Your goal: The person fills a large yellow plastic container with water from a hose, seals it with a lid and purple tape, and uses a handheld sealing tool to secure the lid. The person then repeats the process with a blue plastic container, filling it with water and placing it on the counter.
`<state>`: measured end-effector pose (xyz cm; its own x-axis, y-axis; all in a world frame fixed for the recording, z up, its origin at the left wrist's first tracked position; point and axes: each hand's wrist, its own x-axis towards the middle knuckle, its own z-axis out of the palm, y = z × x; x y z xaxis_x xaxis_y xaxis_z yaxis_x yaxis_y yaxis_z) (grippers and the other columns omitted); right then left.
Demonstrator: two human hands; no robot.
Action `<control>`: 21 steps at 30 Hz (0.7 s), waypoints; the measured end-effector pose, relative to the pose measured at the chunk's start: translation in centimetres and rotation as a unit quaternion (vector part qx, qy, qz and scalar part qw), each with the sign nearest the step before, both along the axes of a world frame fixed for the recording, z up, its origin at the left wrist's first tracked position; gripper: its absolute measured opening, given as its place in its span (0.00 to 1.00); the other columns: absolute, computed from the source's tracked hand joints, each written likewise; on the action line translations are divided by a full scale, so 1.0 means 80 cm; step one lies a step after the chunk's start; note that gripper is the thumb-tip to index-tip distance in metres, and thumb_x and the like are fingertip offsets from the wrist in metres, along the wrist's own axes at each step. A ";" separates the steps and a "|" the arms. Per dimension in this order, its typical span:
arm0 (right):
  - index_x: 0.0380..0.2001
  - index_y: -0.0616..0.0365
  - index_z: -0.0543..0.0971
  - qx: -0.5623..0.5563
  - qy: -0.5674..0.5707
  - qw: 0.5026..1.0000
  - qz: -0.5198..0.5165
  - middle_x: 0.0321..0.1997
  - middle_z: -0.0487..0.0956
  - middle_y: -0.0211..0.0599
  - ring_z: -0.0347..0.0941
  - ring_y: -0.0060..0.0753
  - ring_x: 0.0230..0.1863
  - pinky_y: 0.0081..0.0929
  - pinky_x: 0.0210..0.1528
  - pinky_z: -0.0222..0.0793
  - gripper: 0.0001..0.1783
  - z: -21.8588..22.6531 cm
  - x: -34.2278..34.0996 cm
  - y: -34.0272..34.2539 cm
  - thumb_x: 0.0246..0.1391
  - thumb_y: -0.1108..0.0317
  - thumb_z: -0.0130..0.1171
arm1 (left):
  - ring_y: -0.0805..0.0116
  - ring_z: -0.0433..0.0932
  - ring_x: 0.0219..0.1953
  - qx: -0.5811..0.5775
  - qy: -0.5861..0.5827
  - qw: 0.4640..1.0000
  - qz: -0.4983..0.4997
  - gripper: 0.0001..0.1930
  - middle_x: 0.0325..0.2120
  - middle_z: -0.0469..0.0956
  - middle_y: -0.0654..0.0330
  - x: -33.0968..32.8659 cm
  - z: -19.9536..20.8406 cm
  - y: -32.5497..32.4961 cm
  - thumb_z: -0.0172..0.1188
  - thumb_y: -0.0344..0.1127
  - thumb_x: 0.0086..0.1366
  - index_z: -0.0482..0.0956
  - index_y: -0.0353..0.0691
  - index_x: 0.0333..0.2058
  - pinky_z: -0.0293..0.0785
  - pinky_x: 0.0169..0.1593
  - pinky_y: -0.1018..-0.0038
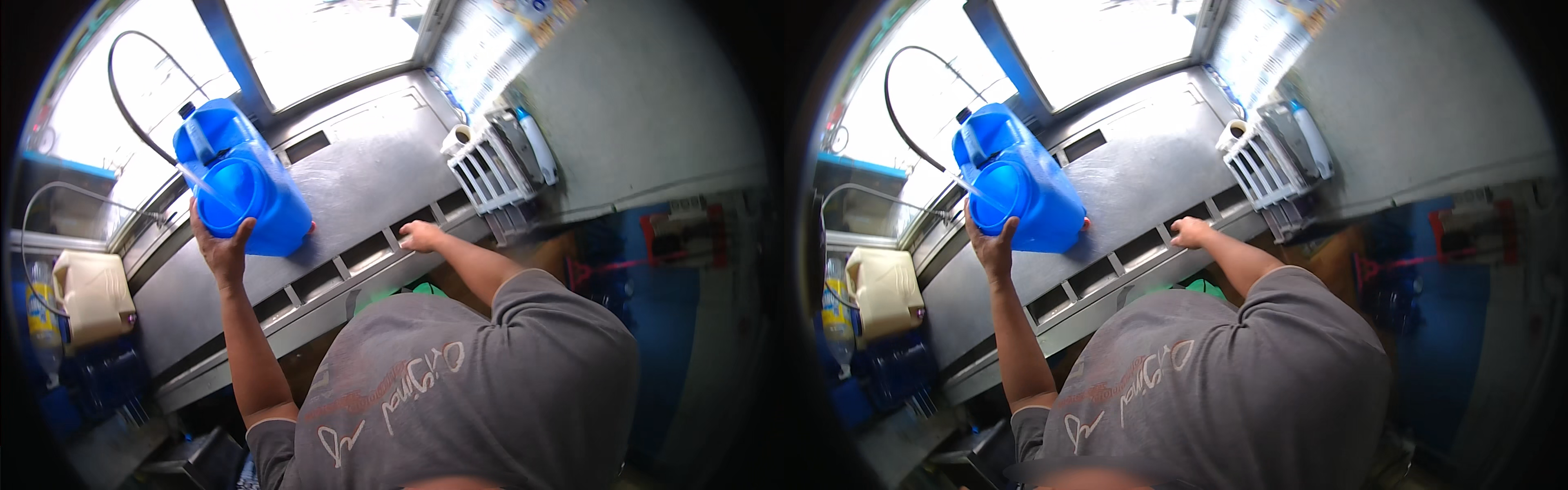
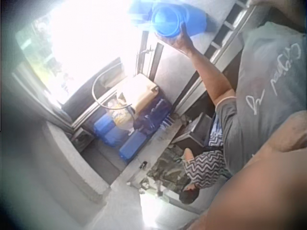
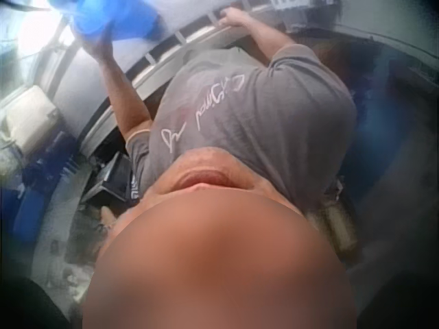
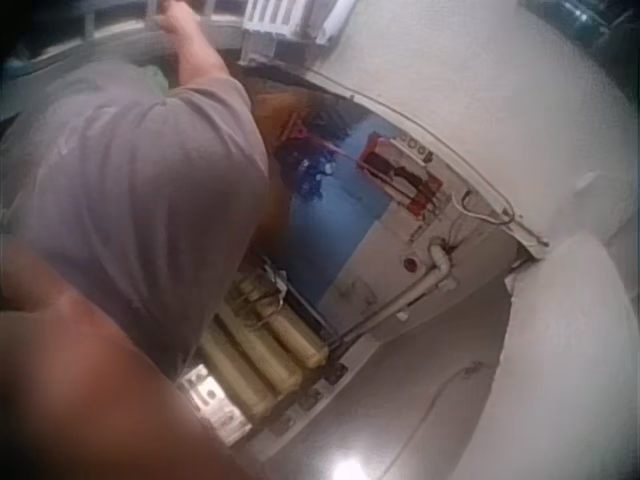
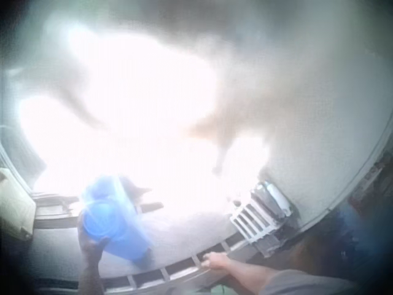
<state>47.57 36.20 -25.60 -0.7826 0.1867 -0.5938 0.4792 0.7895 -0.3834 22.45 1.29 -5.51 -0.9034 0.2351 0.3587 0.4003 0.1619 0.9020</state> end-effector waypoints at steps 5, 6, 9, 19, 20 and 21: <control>0.45 0.51 0.80 0.088 0.178 0.938 -0.286 0.48 0.79 0.46 0.74 0.51 0.53 0.40 0.56 0.70 0.19 0.075 0.089 0.077 0.53 0.54 0.61 | 0.52 0.67 0.62 -0.060 0.033 0.997 0.029 0.59 0.63 0.61 0.44 0.001 0.008 0.004 0.81 0.53 0.41 0.55 0.35 0.67 0.68 0.63 0.62; 0.44 0.52 0.80 0.122 0.235 0.918 -0.297 0.47 0.79 0.46 0.75 0.51 0.51 0.40 0.54 0.71 0.18 0.090 0.103 0.091 0.53 0.56 0.62 | 0.52 0.67 0.61 -0.045 0.021 0.999 0.017 0.59 0.63 0.61 0.44 0.002 0.010 0.006 0.81 0.53 0.42 0.56 0.33 0.66 0.67 0.63 0.62; 0.42 0.54 0.80 0.237 0.386 0.857 -0.247 0.45 0.80 0.45 0.76 0.50 0.49 0.40 0.53 0.71 0.15 0.122 0.136 0.141 0.52 0.60 0.62 | 0.53 0.68 0.61 -0.077 0.037 0.996 0.030 0.57 0.62 0.62 0.45 0.005 0.012 0.008 0.81 0.52 0.43 0.56 0.32 0.66 0.68 0.63 0.62; 0.47 0.54 0.77 0.339 0.358 0.858 -0.141 0.56 0.72 0.50 0.70 0.55 0.56 0.49 0.57 0.66 0.24 0.154 0.180 0.232 0.45 0.62 0.67 | 0.50 0.69 0.62 -0.163 0.005 0.984 0.068 0.64 0.60 0.66 0.42 0.013 0.037 0.002 0.77 0.65 0.38 0.55 0.34 0.67 0.69 0.62 0.63; 0.48 0.53 0.77 0.345 0.368 0.853 -0.136 0.57 0.72 0.50 0.69 0.54 0.56 0.49 0.58 0.66 0.25 0.154 0.185 0.233 0.45 0.62 0.67 | 0.51 0.70 0.60 -0.175 0.007 0.981 0.085 0.63 0.58 0.68 0.43 0.018 0.039 0.003 0.77 0.64 0.39 0.56 0.34 0.67 0.70 0.61 0.63; 0.50 0.51 0.76 0.331 0.350 0.866 -0.137 0.58 0.71 0.49 0.69 0.55 0.57 0.50 0.58 0.65 0.27 0.154 0.191 0.235 0.44 0.62 0.68 | 0.52 0.72 0.59 -0.181 0.010 0.978 0.103 0.61 0.57 0.69 0.43 0.023 0.039 0.007 0.77 0.63 0.39 0.57 0.34 0.66 0.71 0.59 0.63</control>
<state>62.85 54.97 -13.30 -0.7799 0.5403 0.3160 0.5166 0.8407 -0.1623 24.28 1.86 -2.40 -0.9387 0.1634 0.3035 0.3421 0.5489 0.7626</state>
